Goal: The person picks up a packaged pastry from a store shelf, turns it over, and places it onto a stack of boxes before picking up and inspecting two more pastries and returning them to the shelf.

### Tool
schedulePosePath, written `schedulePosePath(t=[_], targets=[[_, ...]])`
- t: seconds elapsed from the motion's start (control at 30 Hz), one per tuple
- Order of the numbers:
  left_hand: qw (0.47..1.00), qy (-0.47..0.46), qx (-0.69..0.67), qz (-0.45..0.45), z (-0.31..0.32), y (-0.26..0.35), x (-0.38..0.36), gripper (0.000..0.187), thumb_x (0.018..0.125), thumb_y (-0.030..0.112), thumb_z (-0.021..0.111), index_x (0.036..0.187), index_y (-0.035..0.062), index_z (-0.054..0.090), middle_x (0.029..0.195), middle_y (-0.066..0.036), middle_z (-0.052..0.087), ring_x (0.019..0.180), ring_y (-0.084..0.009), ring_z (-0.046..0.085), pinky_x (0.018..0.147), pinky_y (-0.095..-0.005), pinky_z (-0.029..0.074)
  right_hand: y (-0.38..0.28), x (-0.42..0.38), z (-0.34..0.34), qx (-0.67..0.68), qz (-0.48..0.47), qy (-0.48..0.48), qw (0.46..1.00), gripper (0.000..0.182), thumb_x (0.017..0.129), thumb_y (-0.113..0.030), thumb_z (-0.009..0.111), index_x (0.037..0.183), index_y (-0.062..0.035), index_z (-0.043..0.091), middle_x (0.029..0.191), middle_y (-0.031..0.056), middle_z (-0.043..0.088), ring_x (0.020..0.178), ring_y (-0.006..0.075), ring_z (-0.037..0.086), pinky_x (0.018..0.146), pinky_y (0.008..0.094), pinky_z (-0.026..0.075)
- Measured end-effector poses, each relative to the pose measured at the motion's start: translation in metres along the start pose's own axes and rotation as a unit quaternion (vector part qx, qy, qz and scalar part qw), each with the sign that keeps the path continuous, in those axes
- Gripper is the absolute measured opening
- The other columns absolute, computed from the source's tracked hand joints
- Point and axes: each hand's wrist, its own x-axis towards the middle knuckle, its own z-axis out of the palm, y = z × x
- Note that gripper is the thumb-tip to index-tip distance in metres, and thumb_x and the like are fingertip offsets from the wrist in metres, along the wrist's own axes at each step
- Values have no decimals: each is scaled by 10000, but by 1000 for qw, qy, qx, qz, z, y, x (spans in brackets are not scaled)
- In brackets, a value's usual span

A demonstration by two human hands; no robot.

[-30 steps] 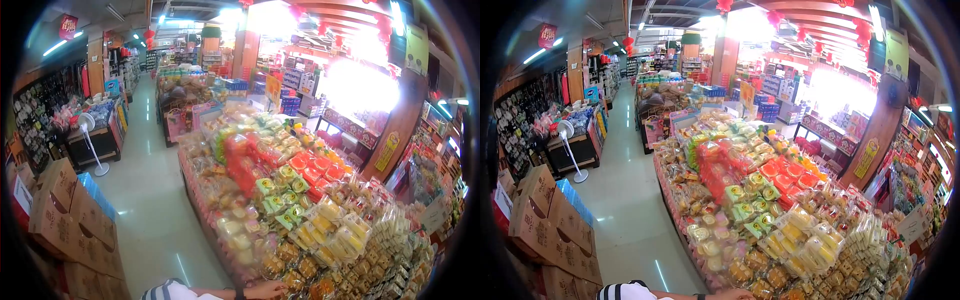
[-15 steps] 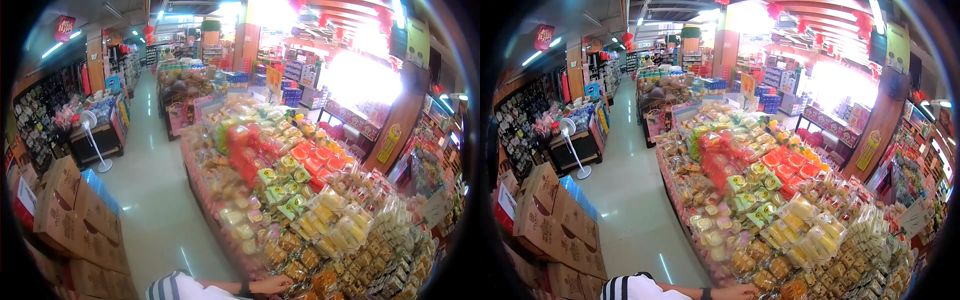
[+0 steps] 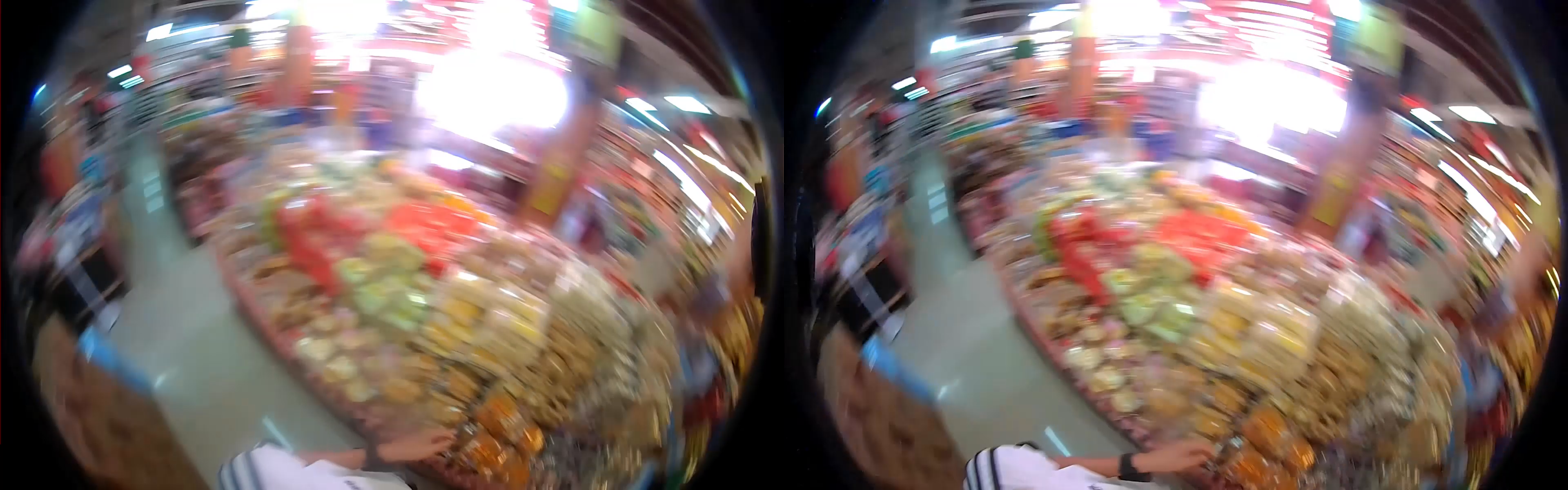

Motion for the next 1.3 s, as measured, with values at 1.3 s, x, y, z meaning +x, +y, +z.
schedulePosePath(t=[1.3], targets=[[771,-633,-62,-30,227,167,-205,273,963,121,569,1195,-14,613,1059,-85,677,973,-119,609,838,-248,481,15,-383,-365,62,289,461,836,245,939,-112,520,1111,16,638,1059,102,676,914,191,661,781,297,523]])
